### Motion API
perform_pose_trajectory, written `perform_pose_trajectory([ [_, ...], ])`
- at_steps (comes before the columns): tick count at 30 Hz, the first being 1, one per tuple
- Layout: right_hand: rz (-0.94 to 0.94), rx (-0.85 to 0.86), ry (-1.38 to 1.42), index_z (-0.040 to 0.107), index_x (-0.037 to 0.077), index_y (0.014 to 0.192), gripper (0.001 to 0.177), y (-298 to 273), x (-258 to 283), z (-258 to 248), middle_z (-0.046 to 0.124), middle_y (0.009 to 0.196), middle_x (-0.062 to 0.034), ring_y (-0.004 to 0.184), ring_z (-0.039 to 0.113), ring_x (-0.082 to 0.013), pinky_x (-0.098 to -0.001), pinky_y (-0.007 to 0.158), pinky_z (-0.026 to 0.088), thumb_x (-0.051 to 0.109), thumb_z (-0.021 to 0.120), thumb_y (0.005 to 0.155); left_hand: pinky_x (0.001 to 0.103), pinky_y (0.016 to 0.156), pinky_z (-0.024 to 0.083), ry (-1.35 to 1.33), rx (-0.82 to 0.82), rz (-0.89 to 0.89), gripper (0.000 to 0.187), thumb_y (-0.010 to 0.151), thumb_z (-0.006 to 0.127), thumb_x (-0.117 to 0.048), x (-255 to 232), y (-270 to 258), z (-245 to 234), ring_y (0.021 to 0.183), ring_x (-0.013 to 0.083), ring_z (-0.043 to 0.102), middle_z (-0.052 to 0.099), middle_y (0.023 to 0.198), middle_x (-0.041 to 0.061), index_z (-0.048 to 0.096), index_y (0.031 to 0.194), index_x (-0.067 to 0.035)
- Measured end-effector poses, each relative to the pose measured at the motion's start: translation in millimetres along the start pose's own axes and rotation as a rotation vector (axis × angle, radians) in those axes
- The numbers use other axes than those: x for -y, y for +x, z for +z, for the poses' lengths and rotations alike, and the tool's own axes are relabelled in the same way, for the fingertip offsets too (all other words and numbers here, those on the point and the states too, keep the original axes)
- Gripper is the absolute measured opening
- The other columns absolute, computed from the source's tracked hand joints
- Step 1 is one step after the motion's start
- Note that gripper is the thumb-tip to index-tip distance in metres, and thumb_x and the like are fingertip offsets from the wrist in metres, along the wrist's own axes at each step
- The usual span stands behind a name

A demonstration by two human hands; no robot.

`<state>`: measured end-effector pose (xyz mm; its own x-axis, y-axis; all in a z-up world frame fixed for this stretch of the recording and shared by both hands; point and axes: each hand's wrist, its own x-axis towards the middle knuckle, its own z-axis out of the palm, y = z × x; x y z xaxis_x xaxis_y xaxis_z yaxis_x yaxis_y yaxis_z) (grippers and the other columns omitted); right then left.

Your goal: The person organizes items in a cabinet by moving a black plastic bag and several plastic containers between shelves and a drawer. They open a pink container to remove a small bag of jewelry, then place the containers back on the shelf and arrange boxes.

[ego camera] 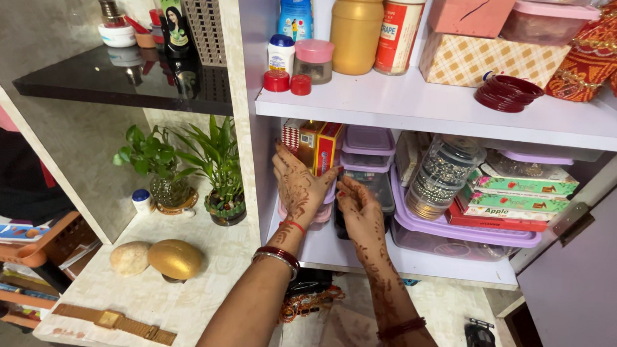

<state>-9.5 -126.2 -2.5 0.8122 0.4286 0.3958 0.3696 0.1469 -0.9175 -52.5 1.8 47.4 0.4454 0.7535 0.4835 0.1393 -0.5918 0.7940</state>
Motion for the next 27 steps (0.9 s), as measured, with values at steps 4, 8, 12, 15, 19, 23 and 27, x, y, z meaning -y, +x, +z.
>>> perform_pose_trajectory([
  [4,-0.044,-0.037,-0.112,0.057,-0.002,0.139,0.044,11.1,-12.1,5.8,0.070,0.132,-0.0158,0.119,0.068,-0.0203,-0.0307,0.100,0.053,0.009,0.060,0.096,0.045,0.106,0.044,-0.051,0.020,0.051,0.137,0.060,0.096,-0.047,5.9,0.4,-9.7,0.131,0.0430,0.045,0.040,0.140,0.027,0.014,0.154,0.008],
  [8,-0.090,-0.072,-0.337,0.053,0.000,0.144,0.049,23.2,-12.9,11.6,0.065,0.135,-0.0176,0.121,0.065,-0.0237,-0.0336,0.101,0.051,0.008,0.060,0.096,0.044,0.108,0.044,-0.080,0.063,0.033,0.125,0.064,0.094,-0.043,10.6,3.4,-12.6,0.131,0.0402,0.048,0.046,0.140,0.025,0.021,0.154,0.006],
  [12,-0.111,0.026,-0.239,0.048,0.002,0.147,0.052,22.2,-2.4,23.1,0.064,0.138,-0.0171,0.127,0.065,-0.0242,-0.0335,0.104,0.051,0.008,0.055,0.096,0.045,0.108,0.044,-0.066,0.005,0.059,0.119,0.060,0.095,-0.039,12.6,1.7,-8.2,0.129,0.0404,0.050,0.049,0.138,0.025,0.029,0.148,0.006],
  [15,-0.100,0.011,-0.373,0.052,0.005,0.147,0.050,9.0,16.2,18.0,0.061,0.143,-0.0160,0.128,0.060,-0.0247,-0.0344,0.106,0.047,0.008,0.056,0.098,0.047,0.108,0.042,-0.074,-0.089,0.107,0.120,0.059,0.097,-0.040,12.3,-4.4,-8.2,0.128,0.0424,0.049,0.047,0.136,0.028,0.029,0.144,0.010],
  [19,-0.111,0.020,0.010,0.055,0.000,0.140,0.039,-8.1,18.1,-0.6,0.063,0.141,-0.0129,0.128,0.062,-0.0214,-0.0327,0.106,0.050,0.008,0.052,0.102,0.045,0.108,0.044,-0.222,-0.117,0.093,0.119,0.061,0.095,-0.036,8.7,-30.8,-22.1,0.128,0.0396,0.050,0.048,0.135,0.027,0.027,0.146,0.010],
  [23,0.112,-0.193,0.294,0.060,-0.004,0.130,0.029,-20.4,-16.5,-12.3,0.070,0.124,-0.0140,0.109,0.068,-0.0221,-0.0340,0.097,0.056,0.009,0.054,0.105,0.040,0.108,0.051,-0.730,-0.089,0.047,0.109,0.067,0.092,-0.025,10.2,-86.7,-45.2,0.127,0.0313,0.055,0.051,0.136,0.020,0.027,0.149,0.006],
  [27,0.018,-0.122,0.169,0.063,-0.003,0.124,0.024,-29.7,-31.9,-0.4,0.073,0.116,-0.0119,0.103,0.072,-0.0210,-0.0330,0.094,0.061,0.009,0.057,0.104,0.041,0.108,0.049,-0.801,-0.127,0.048,0.109,0.072,0.092,-0.013,38.3,-149.6,-70.0,0.129,0.0279,0.052,0.046,0.142,0.019,0.021,0.153,0.003],
])
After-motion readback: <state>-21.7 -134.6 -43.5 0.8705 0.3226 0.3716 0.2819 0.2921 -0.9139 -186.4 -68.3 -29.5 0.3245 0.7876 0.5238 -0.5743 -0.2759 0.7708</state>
